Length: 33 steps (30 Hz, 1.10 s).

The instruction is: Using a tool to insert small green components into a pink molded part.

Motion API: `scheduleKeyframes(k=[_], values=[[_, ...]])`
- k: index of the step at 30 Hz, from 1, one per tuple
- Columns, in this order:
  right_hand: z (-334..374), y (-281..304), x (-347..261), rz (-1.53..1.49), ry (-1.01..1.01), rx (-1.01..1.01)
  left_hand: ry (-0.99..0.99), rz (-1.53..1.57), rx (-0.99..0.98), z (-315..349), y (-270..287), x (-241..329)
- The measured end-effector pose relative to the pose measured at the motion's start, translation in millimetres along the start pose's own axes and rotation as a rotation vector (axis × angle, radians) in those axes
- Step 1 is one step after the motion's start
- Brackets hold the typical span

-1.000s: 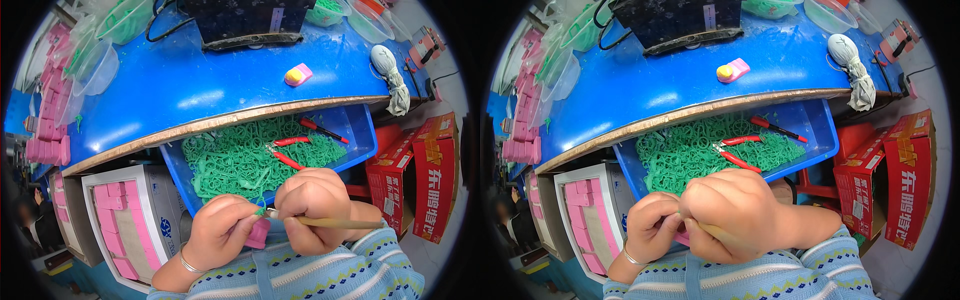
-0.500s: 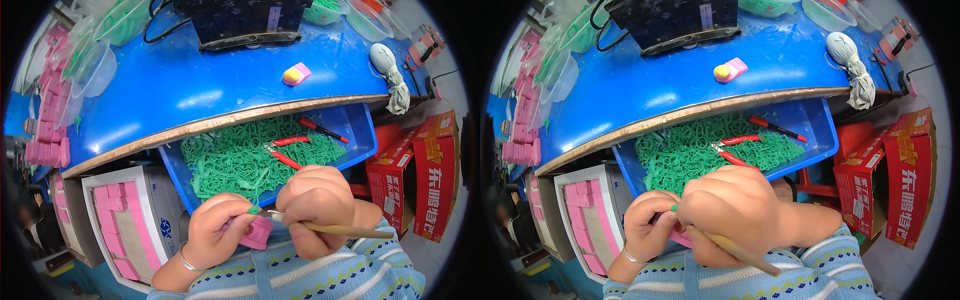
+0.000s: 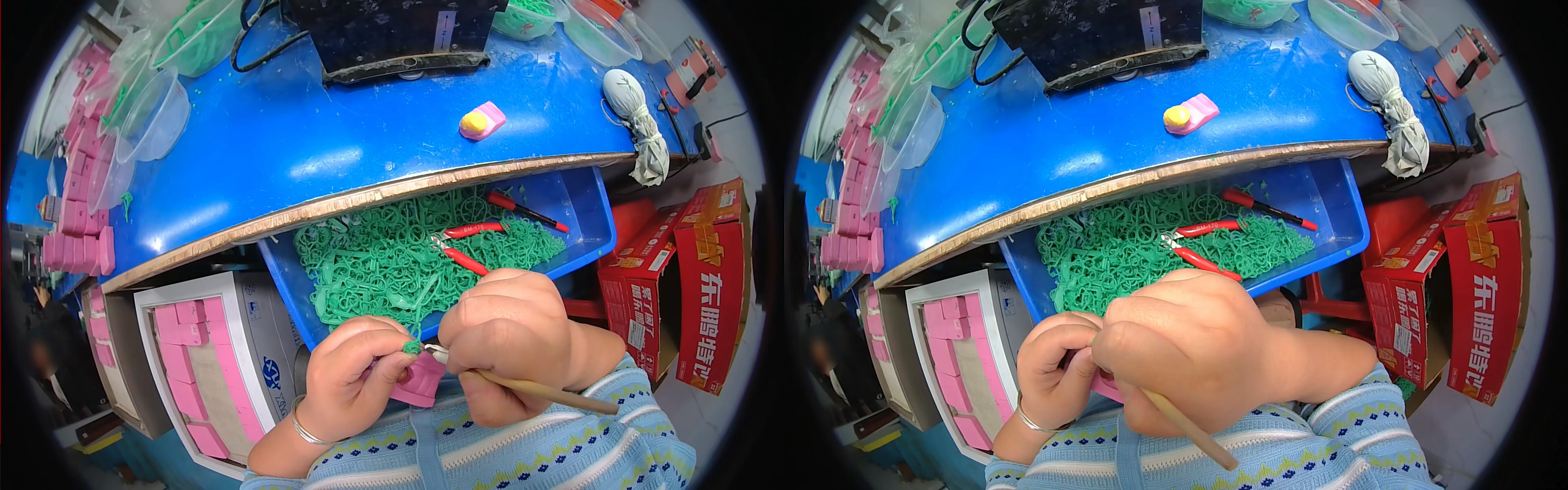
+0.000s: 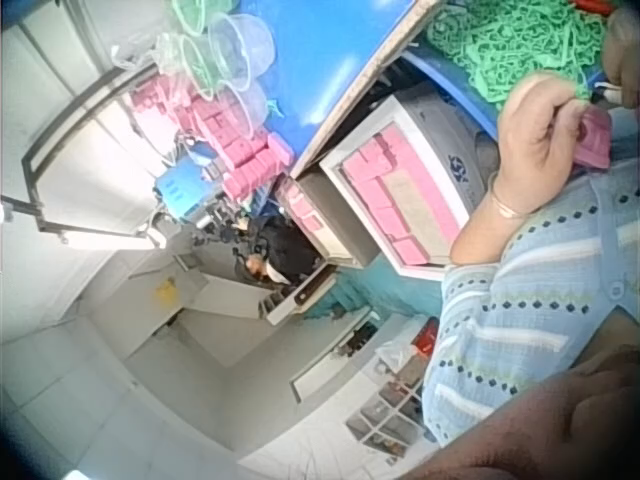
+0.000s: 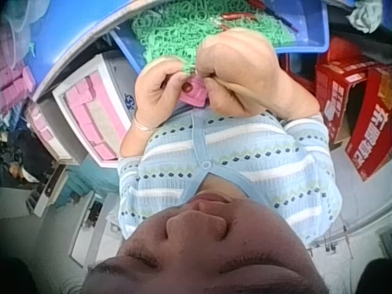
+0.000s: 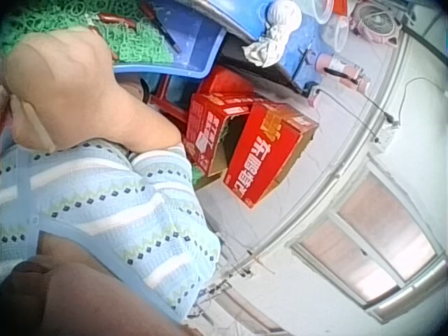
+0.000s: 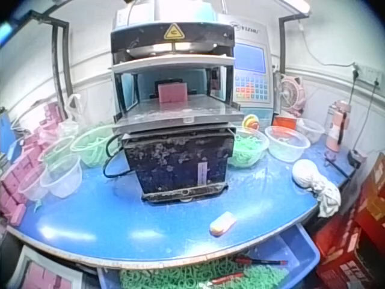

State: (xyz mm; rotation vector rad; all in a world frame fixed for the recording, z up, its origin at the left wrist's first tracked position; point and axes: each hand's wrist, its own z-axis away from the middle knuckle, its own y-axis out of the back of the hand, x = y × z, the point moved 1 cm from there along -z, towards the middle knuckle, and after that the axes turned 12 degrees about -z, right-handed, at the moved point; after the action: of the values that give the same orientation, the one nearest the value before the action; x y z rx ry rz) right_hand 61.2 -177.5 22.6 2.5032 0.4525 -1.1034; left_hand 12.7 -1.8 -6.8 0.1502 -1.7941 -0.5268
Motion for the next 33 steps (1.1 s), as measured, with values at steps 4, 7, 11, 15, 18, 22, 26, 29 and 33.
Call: scheduleKeyframes(k=[4,7,11,15,18,22,26,29,33], values=[[-1.2,1.4,-1.2,0.017,0.003,-0.039,-0.014,-0.048,0.010,0.1,0.3,1.4],[-0.8,2.0,-1.5,0.019,-0.001,-0.060,-0.034,-0.075,0.010,-0.3,0.9,1.7],[1.6,0.5,-1.1,0.029,-0.059,-0.037,-0.041,-0.088,0.007,-0.2,0.0,1.1],[1.4,1.4,3.5,-0.186,-0.132,-0.033,-0.077,-0.127,0.037,1.2,0.8,-0.1],[5.0,-0.7,3.3,-0.208,-0.108,-0.024,-0.090,-0.123,0.047,-0.3,1.3,0.9],[7.8,-4.3,1.1,-0.094,-0.021,-0.037,-0.100,-0.099,0.070,-1.9,0.7,1.8],[9.7,-5.9,3.0,0.003,0.096,-0.089,-0.101,-0.100,0.093,-0.5,0.7,1.9],[13.8,-5.7,3.9,0.147,0.206,-0.102,-0.100,-0.122,0.104,-0.4,-0.2,2.2],[14.4,-4.0,4.4,0.136,0.220,-0.090,-0.067,-0.068,0.121,2.4,-0.7,-0.6]])
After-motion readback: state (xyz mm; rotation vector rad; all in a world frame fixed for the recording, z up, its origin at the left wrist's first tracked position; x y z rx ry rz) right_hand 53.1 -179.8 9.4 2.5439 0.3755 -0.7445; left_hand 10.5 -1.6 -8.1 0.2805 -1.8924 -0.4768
